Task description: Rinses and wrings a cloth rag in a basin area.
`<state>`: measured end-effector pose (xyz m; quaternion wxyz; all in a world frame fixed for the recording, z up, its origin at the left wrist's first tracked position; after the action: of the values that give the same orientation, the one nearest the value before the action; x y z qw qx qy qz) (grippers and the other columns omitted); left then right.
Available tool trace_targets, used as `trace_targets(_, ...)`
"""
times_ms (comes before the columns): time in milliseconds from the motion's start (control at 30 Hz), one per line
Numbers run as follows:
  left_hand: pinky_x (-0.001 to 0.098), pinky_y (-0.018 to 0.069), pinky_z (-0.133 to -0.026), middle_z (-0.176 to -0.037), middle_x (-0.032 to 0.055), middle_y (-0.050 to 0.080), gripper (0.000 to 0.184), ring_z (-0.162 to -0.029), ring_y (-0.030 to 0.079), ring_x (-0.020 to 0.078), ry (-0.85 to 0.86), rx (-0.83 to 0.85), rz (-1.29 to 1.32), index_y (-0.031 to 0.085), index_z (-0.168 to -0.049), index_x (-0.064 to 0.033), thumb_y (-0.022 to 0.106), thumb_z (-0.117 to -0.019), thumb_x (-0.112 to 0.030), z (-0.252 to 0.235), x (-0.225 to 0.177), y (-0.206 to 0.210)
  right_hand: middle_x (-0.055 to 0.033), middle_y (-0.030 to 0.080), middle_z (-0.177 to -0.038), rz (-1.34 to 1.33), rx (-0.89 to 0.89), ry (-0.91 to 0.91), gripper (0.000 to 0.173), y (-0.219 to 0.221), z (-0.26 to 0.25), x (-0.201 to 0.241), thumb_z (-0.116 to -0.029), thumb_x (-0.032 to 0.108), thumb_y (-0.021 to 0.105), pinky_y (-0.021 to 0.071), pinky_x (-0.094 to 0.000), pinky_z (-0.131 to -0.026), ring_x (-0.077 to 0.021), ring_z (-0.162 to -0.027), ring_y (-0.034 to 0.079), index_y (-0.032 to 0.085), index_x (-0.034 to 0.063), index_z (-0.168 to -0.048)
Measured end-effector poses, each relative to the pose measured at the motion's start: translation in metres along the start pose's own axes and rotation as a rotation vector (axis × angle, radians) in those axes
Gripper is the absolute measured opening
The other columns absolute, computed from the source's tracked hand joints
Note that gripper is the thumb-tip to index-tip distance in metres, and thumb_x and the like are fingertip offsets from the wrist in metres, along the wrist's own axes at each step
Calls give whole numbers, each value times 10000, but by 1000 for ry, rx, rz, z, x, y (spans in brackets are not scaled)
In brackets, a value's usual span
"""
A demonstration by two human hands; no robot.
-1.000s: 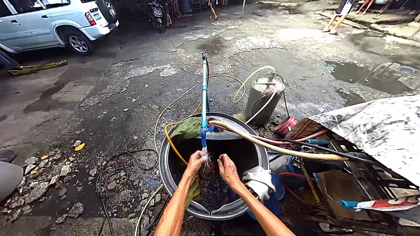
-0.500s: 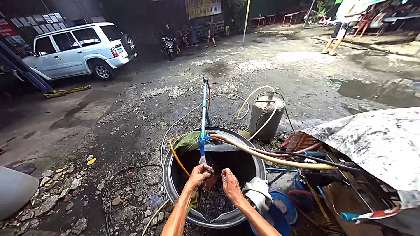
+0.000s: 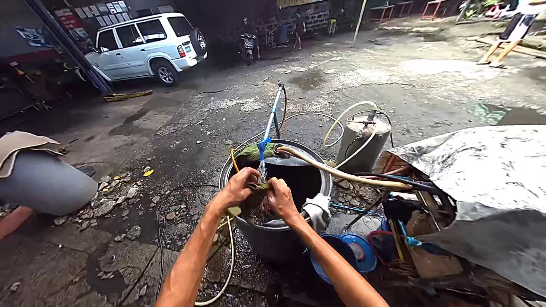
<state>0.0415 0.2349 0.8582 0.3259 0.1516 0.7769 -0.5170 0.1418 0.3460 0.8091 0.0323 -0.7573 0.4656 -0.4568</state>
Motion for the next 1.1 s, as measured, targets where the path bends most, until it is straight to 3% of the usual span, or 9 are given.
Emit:
trace_targets(67, 487, 547, -963, -1151, 174, 692, 363, -1059, 678, 271, -171, -30, -52, 653, -1227, 19, 678, -866, 34, 29, 1, -14, -206, 704, -930, -6, 54, 18, 162, -1, 1, 27, -924, 42, 616, 564, -501, -871, -361, -931, 689, 695, -50, -1031)
trace_targets(167, 408, 561, -777, -926, 123, 708, 121, -817, 665, 186, -282, -254, 100, 711, -1000, 27, 654, -895, 43, 83, 6, -26, -195, 688, -911, -26, 94, 11, 137, 8, 15, 61, -936, 68, 646, 556, -523, -833, -368, -917, 676, 695, -20, -1028)
trace_targets(233, 305, 555, -726, -860, 48, 683, 78, -745, 627, 89, -269, -421, 322, 685, -981, -1, 631, -926, 12, 116, 11, -35, -193, 690, -927, 8, 110, 5, 169, 14, 22, 81, -943, 137, 676, 539, -565, -837, -388, -926, 664, 708, 11, -1052)
trace_targets(300, 273, 565, -731, -862, 3, 675, 78, -754, 632, 58, -248, -562, 526, 660, -1001, -37, 614, -947, -3, 145, 11, -41, -215, 679, -958, 11, 148, -27, 213, 19, 29, 103, -962, 171, 673, 507, -601, -853, -420, -941, 644, 701, 14, -1103)
trace_targets(467, 318, 593, -784, -891, 18, 702, 94, -822, 675, 104, -51, -898, 731, 659, -992, -39, 649, -927, 28, 202, -11, -95, -194, 658, -1062, -28, 155, -354, 204, 29, 39, 185, -964, 164, 694, 512, -560, -864, -400, -1015, 609, 685, 24, -1113)
trace_targets(633, 308, 584, -854, -976, 70, 716, 105, -904, 681, 118, -1, -832, 385, 730, -998, 21, 700, -897, 16, 284, -29, -137, -195, 603, -1083, 40, 150, -375, 284, 77, 64, 234, -958, 326, 720, 483, -556, -860, -409, -1029, 564, 691, 46, -993)
trace_targets(800, 351, 588, -883, -1017, 89, 757, 113, -921, 717, 135, -262, -665, 143, 747, -1027, 0, 695, -950, -64, 408, -19, -126, -216, 623, -1132, 3, 230, -372, 441, 159, 123, 282, -894, 446, 765, 496, -584, -902, -427, -1061, 585, 704, 53, -1086)
trace_targets(933, 343, 569, -889, -961, 85, 737, 76, -924, 691, 142, -260, -598, 57, 768, -955, -3, 718, -922, -50, 501, 17, -121, -211, 600, -1240, -70, 360, -438, 538, 236, 176, 328, -862, 532, 752, 489, -588, -883, -430, -1103, 562, 700, 97, -1175)
trace_targets(1100, 339, 576, -893, -966, 90, 740, 75, -926, 699, 142, -339, -666, 70, 761, -952, 3, 725, -920, -54, 597, 20, -137, -154, 598, -1332, -189, 610, -498, 541, 310, 241, 379, -874, 580, 715, 474, -590, -945, -408, -1180, 542, 712, 152, -1205)
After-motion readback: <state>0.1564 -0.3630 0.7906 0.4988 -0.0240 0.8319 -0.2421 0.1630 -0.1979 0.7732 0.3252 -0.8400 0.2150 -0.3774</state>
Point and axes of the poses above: each hand's wrist, its own z-axis away from the middle knuckle, its own y-axis out of the palm, x = y × z, the point moved 7 cm from there along -z, towards the middle knuckle
